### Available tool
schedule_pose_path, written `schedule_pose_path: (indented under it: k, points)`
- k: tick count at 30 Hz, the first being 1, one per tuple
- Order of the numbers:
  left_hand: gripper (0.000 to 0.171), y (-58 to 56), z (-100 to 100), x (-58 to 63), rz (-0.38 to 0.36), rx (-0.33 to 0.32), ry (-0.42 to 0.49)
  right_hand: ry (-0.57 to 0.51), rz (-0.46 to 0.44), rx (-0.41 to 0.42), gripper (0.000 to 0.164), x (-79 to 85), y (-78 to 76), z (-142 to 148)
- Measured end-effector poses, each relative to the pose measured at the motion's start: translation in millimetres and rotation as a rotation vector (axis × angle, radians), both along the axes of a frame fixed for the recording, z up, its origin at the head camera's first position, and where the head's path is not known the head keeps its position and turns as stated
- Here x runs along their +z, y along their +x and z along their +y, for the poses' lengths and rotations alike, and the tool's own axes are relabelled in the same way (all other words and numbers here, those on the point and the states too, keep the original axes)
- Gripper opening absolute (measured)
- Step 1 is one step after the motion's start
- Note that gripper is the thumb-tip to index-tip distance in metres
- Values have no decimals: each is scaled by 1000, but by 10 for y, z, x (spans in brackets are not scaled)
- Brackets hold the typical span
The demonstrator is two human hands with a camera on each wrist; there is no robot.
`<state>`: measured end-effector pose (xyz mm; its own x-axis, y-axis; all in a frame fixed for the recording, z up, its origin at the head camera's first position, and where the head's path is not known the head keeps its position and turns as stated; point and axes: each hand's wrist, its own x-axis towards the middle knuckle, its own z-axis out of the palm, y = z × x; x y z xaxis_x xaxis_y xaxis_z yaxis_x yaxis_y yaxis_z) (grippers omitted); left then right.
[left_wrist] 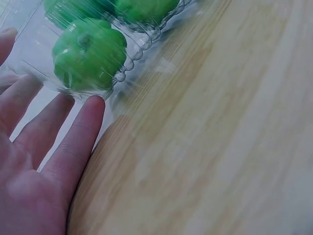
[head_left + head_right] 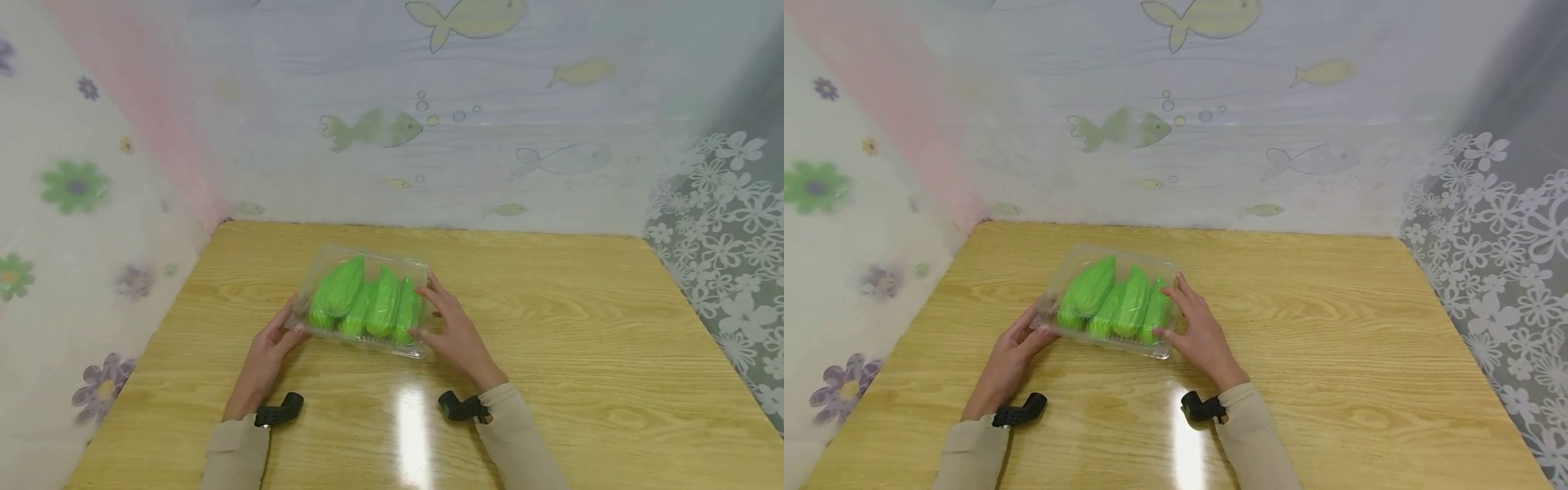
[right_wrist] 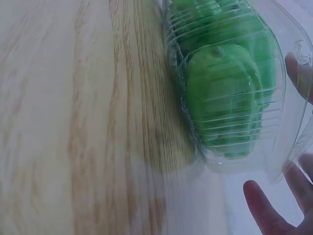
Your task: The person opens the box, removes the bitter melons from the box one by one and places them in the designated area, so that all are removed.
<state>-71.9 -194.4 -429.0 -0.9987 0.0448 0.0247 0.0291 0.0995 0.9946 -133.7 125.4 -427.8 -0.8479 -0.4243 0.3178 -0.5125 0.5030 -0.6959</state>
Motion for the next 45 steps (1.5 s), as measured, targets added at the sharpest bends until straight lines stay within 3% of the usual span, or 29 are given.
schedule_pose_path:
  k: [9,27,45]
  points:
    - [52,-24,-55,-152,43,-7,33,38,-4,-44,71,33,12,3]
    - [50,-34,-69,-160,82,-48,60,-25,-13,-17,72,76,0,32]
    - [49,-44,-45,-145,83,-37,58,-15,-28,-15,72,85,-5,57]
